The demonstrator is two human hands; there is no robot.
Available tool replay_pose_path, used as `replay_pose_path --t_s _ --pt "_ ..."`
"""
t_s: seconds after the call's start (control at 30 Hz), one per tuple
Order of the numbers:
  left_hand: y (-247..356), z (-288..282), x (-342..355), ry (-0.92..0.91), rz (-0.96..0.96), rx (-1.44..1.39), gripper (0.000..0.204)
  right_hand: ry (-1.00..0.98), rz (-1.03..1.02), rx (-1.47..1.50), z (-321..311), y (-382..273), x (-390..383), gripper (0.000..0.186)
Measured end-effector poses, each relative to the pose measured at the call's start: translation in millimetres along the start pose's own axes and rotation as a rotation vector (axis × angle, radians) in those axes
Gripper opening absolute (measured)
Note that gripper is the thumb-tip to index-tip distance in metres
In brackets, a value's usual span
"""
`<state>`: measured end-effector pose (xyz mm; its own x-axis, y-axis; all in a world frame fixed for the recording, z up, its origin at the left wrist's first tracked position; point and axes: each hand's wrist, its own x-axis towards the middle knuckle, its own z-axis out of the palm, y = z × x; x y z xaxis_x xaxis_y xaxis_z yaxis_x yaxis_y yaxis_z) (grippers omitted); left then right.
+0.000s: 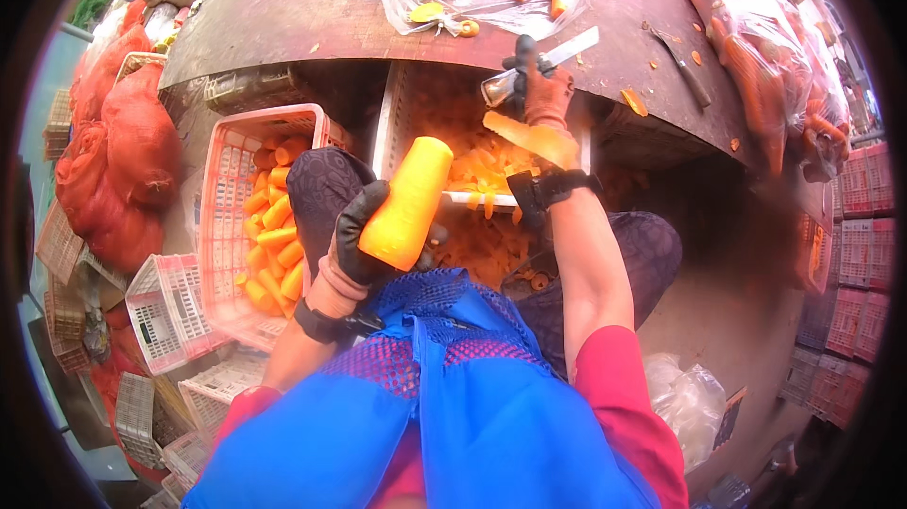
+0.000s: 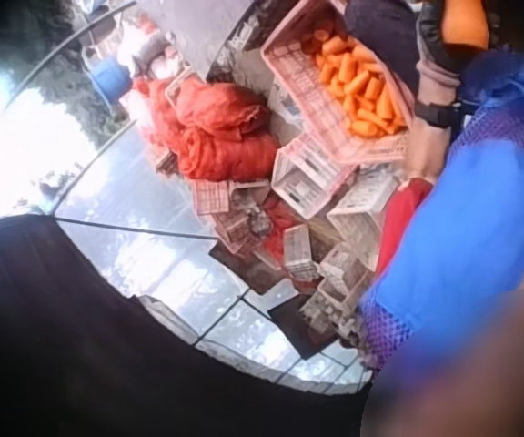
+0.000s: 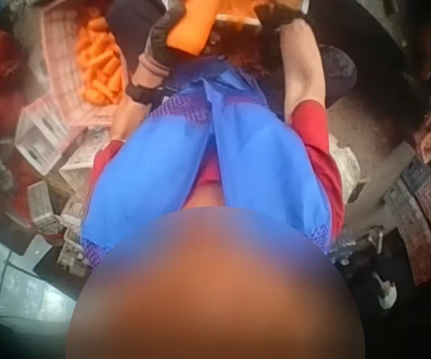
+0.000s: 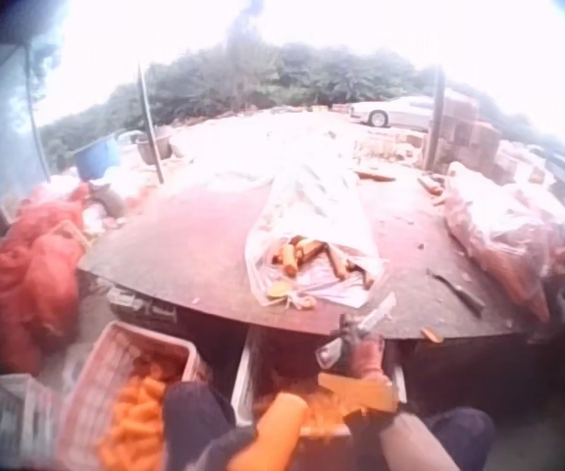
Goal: The person peels a carrot by hand using a knife, places the peeled carrot into a basket, and removes a new one from a plastic bag on the table.
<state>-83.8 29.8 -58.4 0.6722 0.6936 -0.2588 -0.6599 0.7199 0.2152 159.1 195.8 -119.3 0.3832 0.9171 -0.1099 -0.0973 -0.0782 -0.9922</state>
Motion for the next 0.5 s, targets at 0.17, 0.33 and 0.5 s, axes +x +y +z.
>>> replay_pose_path --t_s 0.17,0.33,0.5 --pt "1.6 -41.5 -0.5 0.009 0.102 -0.263 0.055 -0.242 -0.134 0.152 7.4 -44.7 -103.3 0.031" --pt "1.1 -33.9 1.8 0.114 0.112 -0.042 0.051 -0.507 -0.259 0.052 12.8 -9.7 -179.9 0.020" --pt "-2.3 -33.1 -1.0 0.141 0.053 -0.023 0.051 -0.628 -0.019 0.061 19.5 -39.0 -146.0 0.022"
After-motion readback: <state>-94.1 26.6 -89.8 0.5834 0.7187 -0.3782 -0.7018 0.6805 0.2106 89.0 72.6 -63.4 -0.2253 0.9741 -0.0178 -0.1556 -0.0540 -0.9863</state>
